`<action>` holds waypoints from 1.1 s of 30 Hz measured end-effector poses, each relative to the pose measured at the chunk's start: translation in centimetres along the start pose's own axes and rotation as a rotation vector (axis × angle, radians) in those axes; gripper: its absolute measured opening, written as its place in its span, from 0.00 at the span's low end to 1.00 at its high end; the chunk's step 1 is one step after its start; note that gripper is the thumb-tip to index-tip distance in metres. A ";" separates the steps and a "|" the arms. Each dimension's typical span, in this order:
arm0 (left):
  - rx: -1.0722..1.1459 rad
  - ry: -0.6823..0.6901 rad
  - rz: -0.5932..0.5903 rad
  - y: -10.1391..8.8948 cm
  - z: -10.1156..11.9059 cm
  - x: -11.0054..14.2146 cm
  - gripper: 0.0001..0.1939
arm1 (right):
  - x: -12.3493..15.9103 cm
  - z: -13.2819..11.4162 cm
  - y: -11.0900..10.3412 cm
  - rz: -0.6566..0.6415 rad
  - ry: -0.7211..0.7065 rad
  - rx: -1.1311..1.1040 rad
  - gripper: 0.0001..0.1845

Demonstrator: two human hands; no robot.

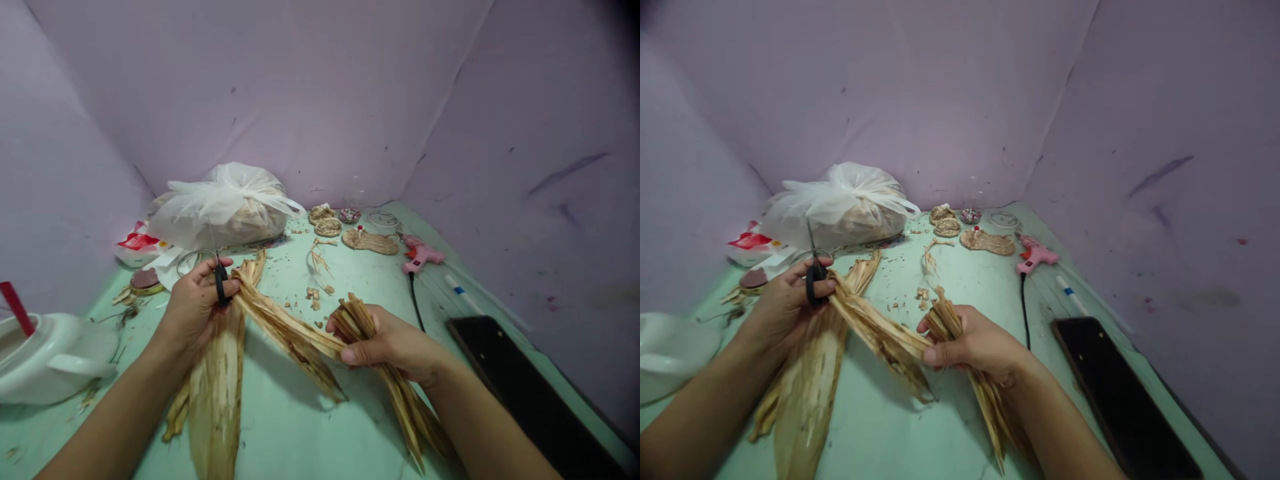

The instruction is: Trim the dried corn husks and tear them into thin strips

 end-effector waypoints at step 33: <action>-0.441 -0.211 -0.531 5.9 0.8 7.9 0.16 | 0.1 0.1 2.1 0.133 -0.039 -0.291 0.17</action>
Point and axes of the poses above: each hand's wrist, its own x-axis away from the middle knuckle, its own y-axis out of the palm, z = x × y, the point moved 3 cm from there along -x, towards the middle knuckle, and after that the axes turned 1 degree about y, right-handed, at the moved point
